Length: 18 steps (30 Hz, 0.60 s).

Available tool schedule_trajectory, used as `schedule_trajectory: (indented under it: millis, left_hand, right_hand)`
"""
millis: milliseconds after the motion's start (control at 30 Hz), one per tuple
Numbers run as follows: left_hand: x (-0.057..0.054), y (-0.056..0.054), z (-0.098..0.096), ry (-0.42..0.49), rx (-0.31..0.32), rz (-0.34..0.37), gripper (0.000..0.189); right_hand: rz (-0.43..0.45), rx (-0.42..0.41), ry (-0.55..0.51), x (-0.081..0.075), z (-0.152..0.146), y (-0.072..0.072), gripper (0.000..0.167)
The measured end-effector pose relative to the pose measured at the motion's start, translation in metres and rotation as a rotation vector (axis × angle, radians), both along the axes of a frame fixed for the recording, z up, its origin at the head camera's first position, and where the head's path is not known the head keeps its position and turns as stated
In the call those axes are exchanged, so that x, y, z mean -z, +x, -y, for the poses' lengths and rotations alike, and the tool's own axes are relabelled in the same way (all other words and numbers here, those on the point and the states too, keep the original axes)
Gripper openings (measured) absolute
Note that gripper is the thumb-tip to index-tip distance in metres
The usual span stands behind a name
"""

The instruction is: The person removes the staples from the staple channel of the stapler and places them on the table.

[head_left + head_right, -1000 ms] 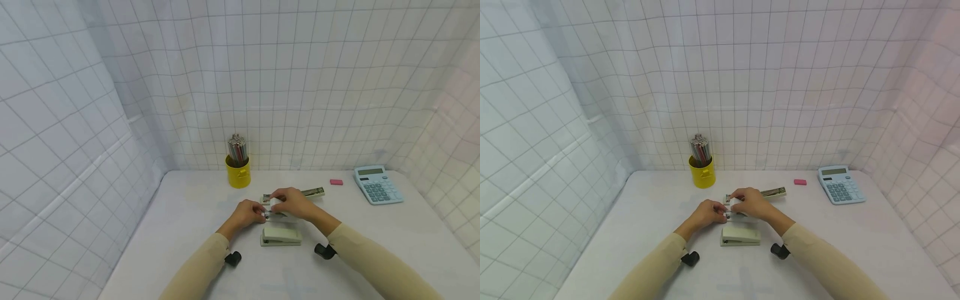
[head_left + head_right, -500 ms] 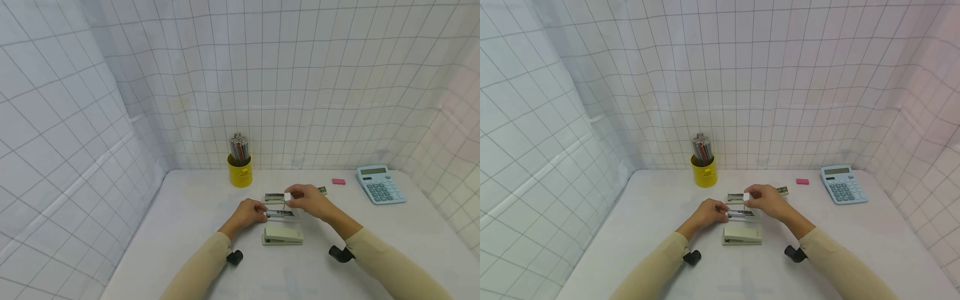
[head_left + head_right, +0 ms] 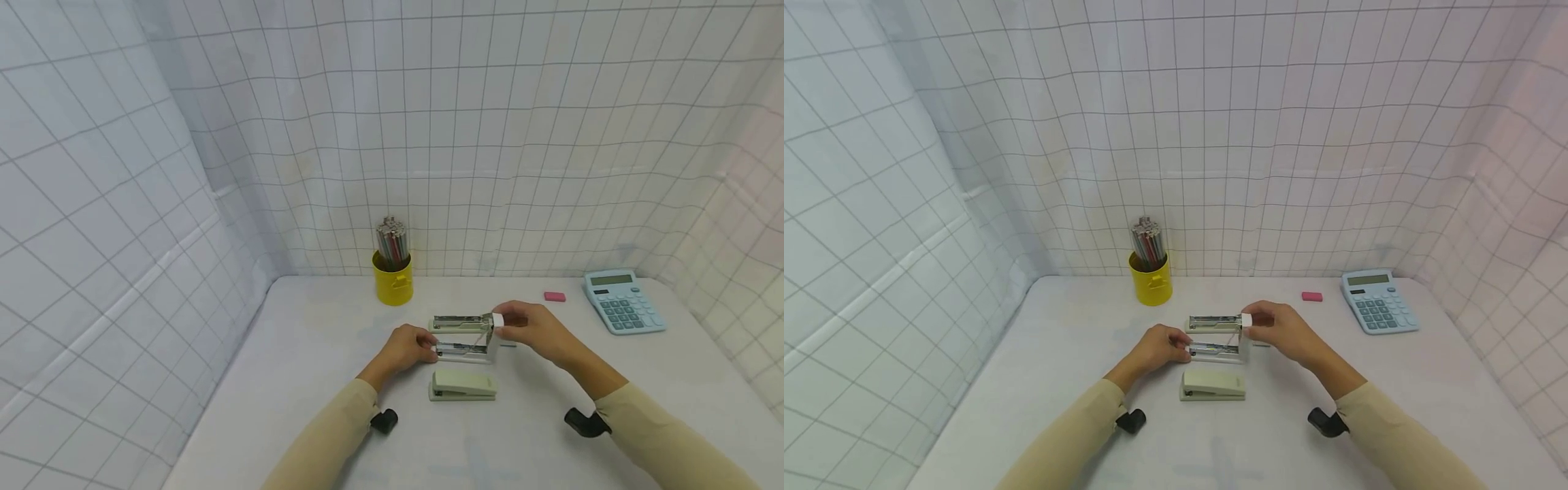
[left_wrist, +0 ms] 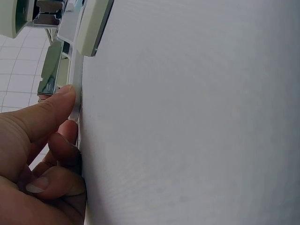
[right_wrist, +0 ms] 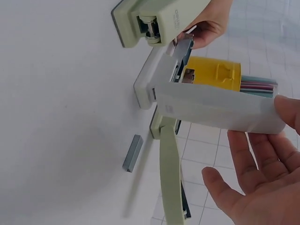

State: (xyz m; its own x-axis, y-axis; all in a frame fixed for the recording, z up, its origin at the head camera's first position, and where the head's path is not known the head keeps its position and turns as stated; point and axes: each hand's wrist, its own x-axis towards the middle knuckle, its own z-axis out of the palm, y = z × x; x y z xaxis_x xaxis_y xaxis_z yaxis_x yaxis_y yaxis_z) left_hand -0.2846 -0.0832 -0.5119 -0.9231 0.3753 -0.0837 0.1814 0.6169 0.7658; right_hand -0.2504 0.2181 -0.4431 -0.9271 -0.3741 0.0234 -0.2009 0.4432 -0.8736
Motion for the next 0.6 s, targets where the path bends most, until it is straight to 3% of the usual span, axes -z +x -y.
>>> schedule_trajectory:
  millis: [233, 600]
  left_hand:
    - [-0.002, 0.001, -0.002, 0.007, -0.001, 0.009, 0.025]
    - [-0.002, 0.002, -0.001, 0.019, -0.018, 0.014, 0.024]
  right_hand:
    - [0.019, 0.039, 0.008, 0.005, -0.029, 0.004, 0.036]
    - [0.103, 0.053, 0.116, 0.024, -0.068, 0.008, 0.035]
